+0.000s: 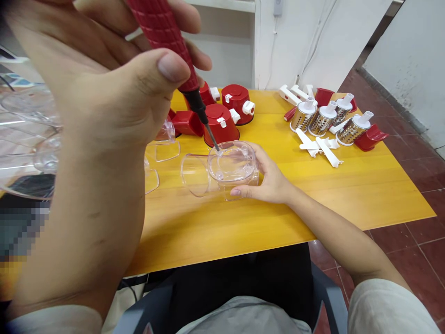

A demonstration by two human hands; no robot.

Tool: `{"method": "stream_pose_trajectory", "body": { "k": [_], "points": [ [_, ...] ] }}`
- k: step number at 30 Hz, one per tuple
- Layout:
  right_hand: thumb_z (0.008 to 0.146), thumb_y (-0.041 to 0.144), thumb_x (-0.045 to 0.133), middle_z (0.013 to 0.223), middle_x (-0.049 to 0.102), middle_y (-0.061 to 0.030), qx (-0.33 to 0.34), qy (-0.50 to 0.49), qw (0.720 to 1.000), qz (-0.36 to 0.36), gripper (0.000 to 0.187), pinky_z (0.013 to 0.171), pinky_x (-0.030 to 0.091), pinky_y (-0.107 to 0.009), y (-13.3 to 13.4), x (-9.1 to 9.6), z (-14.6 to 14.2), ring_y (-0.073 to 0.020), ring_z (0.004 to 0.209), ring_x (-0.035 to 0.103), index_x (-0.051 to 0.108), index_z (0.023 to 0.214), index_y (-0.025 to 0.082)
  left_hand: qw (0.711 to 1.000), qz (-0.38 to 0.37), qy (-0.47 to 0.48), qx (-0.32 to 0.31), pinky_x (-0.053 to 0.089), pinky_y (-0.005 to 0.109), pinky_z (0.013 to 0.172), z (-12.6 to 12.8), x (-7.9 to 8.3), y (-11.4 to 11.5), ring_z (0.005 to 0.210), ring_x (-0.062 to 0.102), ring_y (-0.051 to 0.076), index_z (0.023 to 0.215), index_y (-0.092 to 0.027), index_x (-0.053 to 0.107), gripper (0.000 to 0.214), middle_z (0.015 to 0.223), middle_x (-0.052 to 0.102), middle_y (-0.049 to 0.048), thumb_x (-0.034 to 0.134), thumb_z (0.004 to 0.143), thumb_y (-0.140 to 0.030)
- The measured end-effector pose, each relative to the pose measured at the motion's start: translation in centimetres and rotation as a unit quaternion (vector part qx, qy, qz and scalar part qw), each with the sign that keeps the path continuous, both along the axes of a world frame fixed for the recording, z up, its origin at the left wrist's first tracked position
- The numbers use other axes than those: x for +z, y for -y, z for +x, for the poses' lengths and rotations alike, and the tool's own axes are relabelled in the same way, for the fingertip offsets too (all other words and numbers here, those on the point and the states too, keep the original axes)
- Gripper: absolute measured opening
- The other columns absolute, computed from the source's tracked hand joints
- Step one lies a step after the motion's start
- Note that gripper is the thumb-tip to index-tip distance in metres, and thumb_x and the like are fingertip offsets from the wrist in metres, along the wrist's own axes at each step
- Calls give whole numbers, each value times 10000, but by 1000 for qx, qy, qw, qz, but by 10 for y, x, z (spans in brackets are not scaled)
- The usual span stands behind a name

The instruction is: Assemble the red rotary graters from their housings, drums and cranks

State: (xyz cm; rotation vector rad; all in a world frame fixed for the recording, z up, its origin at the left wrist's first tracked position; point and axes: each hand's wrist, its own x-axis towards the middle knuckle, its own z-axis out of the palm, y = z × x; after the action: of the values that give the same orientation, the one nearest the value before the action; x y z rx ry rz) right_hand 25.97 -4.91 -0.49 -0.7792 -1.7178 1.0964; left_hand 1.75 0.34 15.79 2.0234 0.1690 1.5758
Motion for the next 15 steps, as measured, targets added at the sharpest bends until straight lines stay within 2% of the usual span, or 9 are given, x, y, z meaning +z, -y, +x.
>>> {"method": "stream_pose_trajectory", "body": {
  "k": [2, 5, 6, 7, 8, 9, 11, 13, 15],
  "points": [
    [754, 662, 1117, 1750, 661, -152, 6, -7, 1000, 4, 1171, 1456, 613, -534, 0, 0, 0, -310, 1612, 720, 529, 1694, 287, 1000, 11, 5, -13, 777, 444, 1119, 1, -2, -7, 1453, 849, 304, 1455, -406, 909, 358, 1383, 778, -59, 897, 1146, -225],
    [754, 671, 1113, 1754, 656, -156, 5, -4, 1000, 3, 1178, 1444, 627, -528, 1, 0, 1, -313, 1614, 720, 525, 1699, 284, 999, 29, 10, -43, 757, 440, 1149, 1, -6, -28, 1482, 837, 313, 1534, -315, 855, 358, 1406, 846, -32, 871, 1178, -287],
    [749, 690, 1110, 1758, 652, -158, 2, 1, 1000, 0, 1190, 1446, 627, -534, 1, 0, 1, -318, 1617, 718, 524, 1702, 284, 997, 51, 14, -59, 762, 435, 1120, 2, -7, -35, 1480, 838, 323, 1553, -315, 843, 368, 1421, 874, -22, 865, 1187, -332],
    [743, 708, 1106, 1760, 649, -159, 0, 5, 1000, -2, 1202, 1448, 626, -542, 1, 0, 1, -324, 1619, 716, 522, 1705, 285, 988, 120, 27, -98, 778, 430, 1068, 2, -8, -40, 1447, 855, 339, 1557, -326, 843, 412, 1423, 890, -25, 897, 1160, -421],
    [741, 721, 1103, 1760, 648, -160, -1, 8, 1000, -4, 1209, 1451, 623, -550, 1, 0, 1, -329, 1621, 714, 521, 1708, 288, 976, 172, 37, -131, 782, 411, 1037, 1, -9, -42, 1405, 875, 346, 1566, -363, 844, 556, 1427, 894, -46, 957, 1070, -589],
    [737, 729, 1103, 1761, 646, -160, 0, 8, 1000, -5, 1217, 1452, 622, -556, 0, -1, 1, -332, 1622, 712, 520, 1711, 292, 982, 154, 31, -105, 781, 424, 1064, 1, -9, -42, 1427, 862, 363, 1560, -376, 855, 593, 1423, 886, -45, 982, 1034, -617],
    [728, 740, 1105, 1767, 638, -159, 4, 7, 1000, -8, 1229, 1451, 620, -560, 0, -1, 1, -335, 1627, 707, 518, 1714, 299, 999, 25, 7, 26, 748, 484, 1187, 0, -9, -38, 1482, 824, 343, 1530, -405, 882, 413, 1427, 819, -41, 942, 1123, -438],
    [732, 738, 1105, 1780, 625, -155, 7, 6, 1000, -11, 1229, 1454, 614, -557, 0, -2, 1, -334, 1638, 698, 515, 1719, 306, 998, 30, 4, 52, 749, 464, 1165, -1, -10, -35, 1409, 836, 289, 1496, -456, 899, 356, 1400, 776, -54, 919, 1142, -418],
    [747, 706, 1110, 1783, 624, -149, 11, 3, 1000, -8, 1209, 1462, 607, -551, 0, -2, 2, -328, 1643, 696, 512, 1722, 313, 996, 78, 20, 27, 771, 417, 1060, -1, -10, -38, 1303, 851, 258, 1531, -432, 883, 379, 1351, 774, -33, 908, 1153, -418]
  ]
}}
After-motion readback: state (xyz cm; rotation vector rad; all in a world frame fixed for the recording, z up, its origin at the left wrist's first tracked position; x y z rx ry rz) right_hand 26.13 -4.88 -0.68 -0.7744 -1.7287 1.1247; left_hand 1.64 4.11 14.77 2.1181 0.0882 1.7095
